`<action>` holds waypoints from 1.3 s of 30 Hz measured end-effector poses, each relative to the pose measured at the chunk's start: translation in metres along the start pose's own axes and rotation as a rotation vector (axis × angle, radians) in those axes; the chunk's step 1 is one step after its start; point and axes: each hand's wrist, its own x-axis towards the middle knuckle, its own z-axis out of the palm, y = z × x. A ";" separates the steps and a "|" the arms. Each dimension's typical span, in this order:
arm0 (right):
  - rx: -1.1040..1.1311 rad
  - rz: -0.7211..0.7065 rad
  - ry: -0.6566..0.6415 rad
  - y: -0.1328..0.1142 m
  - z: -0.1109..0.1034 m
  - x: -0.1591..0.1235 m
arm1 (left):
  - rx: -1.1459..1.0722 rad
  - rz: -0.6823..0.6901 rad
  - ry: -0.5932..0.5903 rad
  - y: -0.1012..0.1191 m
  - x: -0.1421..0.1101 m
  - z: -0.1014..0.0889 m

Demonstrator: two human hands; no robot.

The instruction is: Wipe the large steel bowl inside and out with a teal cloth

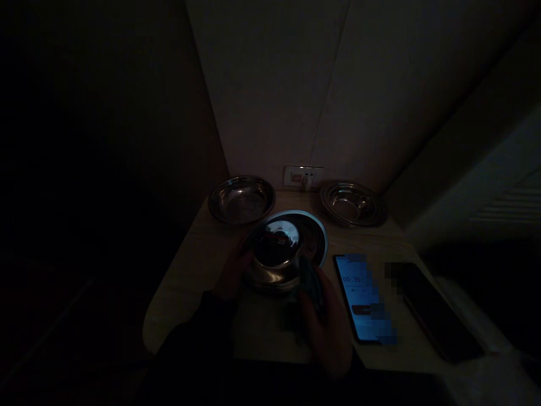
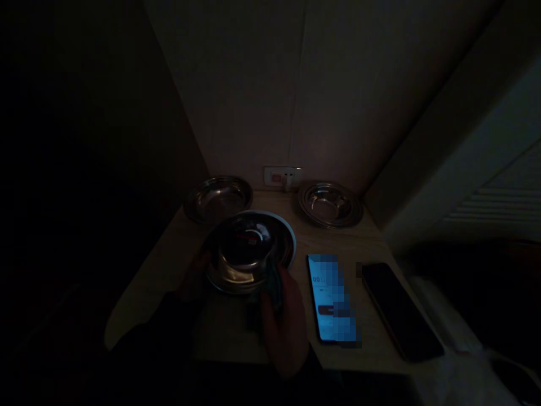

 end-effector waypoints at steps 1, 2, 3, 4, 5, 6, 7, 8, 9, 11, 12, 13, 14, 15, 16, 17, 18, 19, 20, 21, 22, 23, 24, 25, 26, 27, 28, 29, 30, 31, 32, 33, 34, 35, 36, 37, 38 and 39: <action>0.005 -0.004 0.000 0.000 0.000 0.000 | -0.004 -0.007 -0.009 0.000 0.000 0.000; 0.010 -0.006 -0.005 0.000 0.001 0.001 | -0.009 -0.011 -0.019 0.000 0.000 -0.001; 0.017 -0.007 -0.010 0.000 0.001 0.001 | -0.015 -0.018 -0.033 -0.001 0.000 -0.001; 0.023 -0.006 -0.011 0.000 0.001 0.002 | -0.021 -0.028 -0.050 -0.002 0.000 -0.002; 0.028 0.002 -0.009 0.000 0.001 0.002 | -0.025 -0.033 -0.059 -0.004 0.001 -0.003; 0.030 0.012 -0.008 0.000 0.001 0.002 | -0.024 -0.032 -0.061 -0.005 0.001 -0.004; 0.030 0.023 -0.007 0.000 0.001 0.002 | -0.022 -0.022 -0.060 -0.007 0.001 -0.004; 0.029 0.032 -0.008 0.000 0.000 0.002 | -0.023 -0.004 -0.057 -0.008 0.001 -0.005; 0.028 0.039 -0.011 0.000 0.000 0.002 | -0.027 0.022 -0.057 -0.009 0.001 -0.005; 0.027 0.051 -0.023 -0.001 0.000 0.002 | -0.040 0.083 -0.063 -0.009 0.001 -0.006; 0.027 0.058 -0.026 -0.001 0.000 0.002 | -0.044 0.106 -0.066 -0.010 0.000 -0.006; 0.028 0.063 -0.032 -0.001 -0.001 0.002 | -0.043 0.120 -0.062 -0.009 0.000 -0.006; 0.028 0.067 -0.037 -0.001 -0.001 0.002 | -0.037 0.126 -0.055 -0.009 0.000 -0.006; 0.027 0.067 -0.042 -0.001 -0.001 0.002 | -0.031 0.124 -0.045 -0.009 0.000 -0.006; 0.025 0.065 -0.048 0.000 0.000 0.002 | -0.025 0.116 -0.039 -0.009 0.000 -0.005; 0.022 0.058 -0.054 0.000 0.000 0.002 | -0.023 0.107 -0.037 -0.008 0.000 -0.005; 0.015 0.047 -0.058 0.000 0.000 0.002 | -0.023 0.102 -0.038 -0.008 0.000 -0.005; 0.006 0.036 -0.058 0.001 0.000 0.002 | -0.024 0.096 -0.041 -0.008 0.000 -0.004; -0.006 0.024 -0.056 0.002 0.000 0.002 | -0.023 0.091 -0.042 -0.007 -0.001 -0.004; -0.022 0.009 -0.056 0.002 0.000 0.002 | -0.020 0.087 -0.041 -0.007 -0.001 -0.003; -0.041 -0.012 -0.055 0.003 0.001 0.001 | -0.021 0.084 -0.037 -0.007 -0.001 -0.002; -0.065 -0.040 -0.057 0.004 0.001 0.001 | -0.025 0.086 -0.032 -0.007 -0.001 -0.001; -0.098 -0.075 -0.064 0.004 0.001 0.002 | -0.031 0.093 -0.025 -0.007 -0.001 0.000; -0.143 -0.122 -0.086 0.003 0.002 0.002 | -0.035 0.103 -0.020 -0.007 -0.001 0.001; -0.200 -0.176 -0.122 0.002 0.002 0.003 | -0.038 0.114 -0.019 -0.006 -0.001 0.003; -0.268 -0.229 -0.167 0.000 0.003 0.003 | -0.039 0.121 -0.016 -0.006 -0.001 0.004; -0.343 -0.274 -0.218 -0.003 0.004 0.004 | -0.034 0.125 -0.010 -0.006 -0.001 0.005; -0.417 -0.307 -0.270 -0.006 0.005 0.006 | -0.028 0.124 -0.003 -0.006 -0.001 0.005; -0.481 -0.331 -0.317 -0.010 0.006 0.007 | -0.023 0.119 0.004 -0.007 -0.001 0.006; -0.529 -0.345 -0.356 -0.013 0.007 0.008 | -0.026 0.117 0.013 -0.008 -0.001 0.006; -0.560 -0.354 -0.386 -0.016 0.008 0.010 | -0.033 0.119 0.025 -0.009 -0.001 0.006; -0.576 -0.362 -0.413 -0.019 0.009 0.011 | -0.043 0.123 0.035 -0.009 -0.001 0.006; -0.582 -0.368 -0.437 -0.021 0.010 0.013 | -0.053 0.130 0.046 -0.010 -0.001 0.006; -0.581 -0.372 -0.455 -0.023 0.010 0.015 | -0.060 0.139 0.057 -0.011 -0.001 0.006; -0.574 -0.373 -0.471 -0.024 0.011 0.017 | -0.067 0.146 0.064 -0.011 -0.001 0.007; -0.563 -0.369 -0.488 -0.025 0.012 0.019 | -0.077 0.150 0.066 -0.011 -0.001 0.008; -0.546 -0.364 -0.505 -0.026 0.013 0.021 | -0.092 0.148 0.064 -0.010 -0.001 0.009; -0.523 -0.359 -0.522 -0.027 0.015 0.023 | -0.114 0.139 0.056 -0.010 -0.001 0.009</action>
